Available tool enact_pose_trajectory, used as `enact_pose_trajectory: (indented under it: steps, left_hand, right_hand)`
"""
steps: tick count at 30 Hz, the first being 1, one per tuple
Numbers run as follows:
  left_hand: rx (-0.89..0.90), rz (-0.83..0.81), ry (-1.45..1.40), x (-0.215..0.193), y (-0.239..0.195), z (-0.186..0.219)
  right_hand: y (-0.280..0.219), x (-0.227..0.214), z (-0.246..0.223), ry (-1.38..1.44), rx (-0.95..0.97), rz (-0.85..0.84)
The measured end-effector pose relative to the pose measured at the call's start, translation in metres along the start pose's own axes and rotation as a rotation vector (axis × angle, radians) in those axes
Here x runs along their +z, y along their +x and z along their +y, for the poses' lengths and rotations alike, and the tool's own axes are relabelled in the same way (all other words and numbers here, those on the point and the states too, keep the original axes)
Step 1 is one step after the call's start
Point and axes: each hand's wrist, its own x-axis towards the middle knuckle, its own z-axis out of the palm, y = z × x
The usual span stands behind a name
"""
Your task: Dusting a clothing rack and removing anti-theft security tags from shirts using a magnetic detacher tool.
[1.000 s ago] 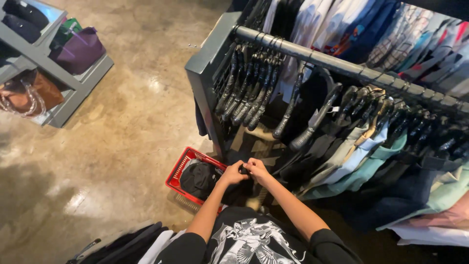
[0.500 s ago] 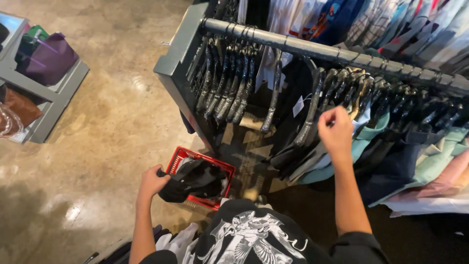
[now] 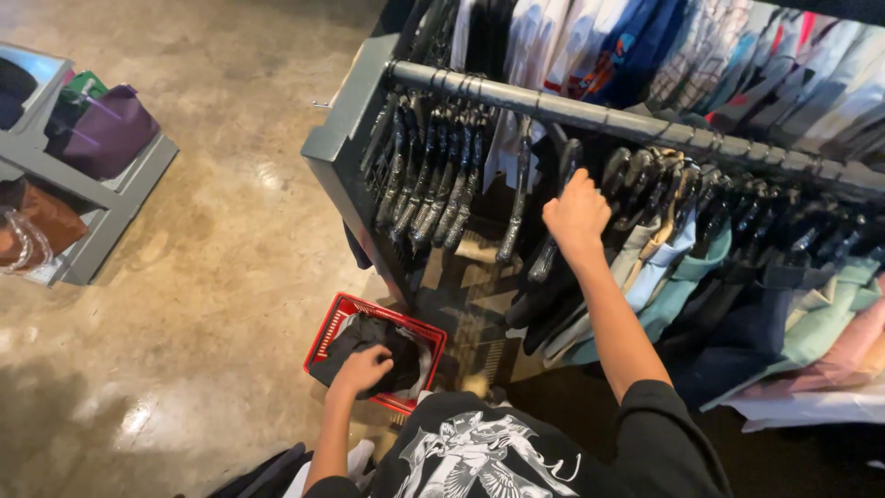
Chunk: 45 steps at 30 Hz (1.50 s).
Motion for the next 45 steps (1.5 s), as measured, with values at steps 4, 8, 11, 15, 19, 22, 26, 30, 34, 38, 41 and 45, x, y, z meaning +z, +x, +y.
enact_pose_trajectory:
  steps: [4, 8, 11, 15, 19, 22, 26, 30, 34, 38, 41, 45]
  left_hand:
    - [-0.003, 0.0, 0.001, 0.024, -0.009, -0.024]
    - [-0.021, -0.038, -0.004, 0.008, -0.016, 0.016]
    - [0.16, -0.033, 0.042, -0.006, -0.007, 0.064]
    - [0.459, 0.003, -0.004, -0.017, 0.019, 0.147]
    - [0.693, -0.093, -0.07, -0.027, 0.034, 0.245]
    - [0.744, -0.123, -0.139, -0.025, 0.055, 0.302]
    - [0.77, 0.011, -0.241, -0.007, 0.102, 0.331]
    - [0.802, 0.216, -0.444, -0.023, 0.102, 0.373]
    - [0.761, 0.093, -0.491, -0.031, 0.096, 0.41]
    - [0.779, 0.029, -0.462, 0.004, 0.129, 0.407]
    - [0.742, 0.039, -0.366, -0.006, 0.125, 0.405]
    - [0.761, 0.1, -0.482, -0.035, 0.117, 0.41]
  right_hand:
    - [0.005, 0.017, -0.046, 0.093, -0.13, -0.012]
    - [0.019, 0.029, -0.084, 0.232, -0.231, -0.069]
    - [0.02, 0.026, -0.084, 0.218, -0.32, -0.093]
    - [0.015, 0.012, -0.038, 0.246, -0.28, -0.142]
    - [0.005, 0.056, 0.036, -0.322, -0.174, -0.115]
    - [-0.013, 0.074, 0.066, -0.571, -0.341, -0.128]
    - [-0.047, 0.031, 0.049, -0.579, -0.182, -0.152]
    - [-0.065, -0.03, 0.048, 0.143, -0.183, 0.044]
    - [-0.073, -0.063, 0.057, 0.546, -0.191, 0.061]
    - [-0.075, -0.077, 0.067, 0.618, -0.158, 0.087]
    - [-0.08, -0.096, 0.06, 0.703, -0.032, 0.073]
    - [-0.096, -0.096, 0.053, 0.409, -0.064, 0.234]
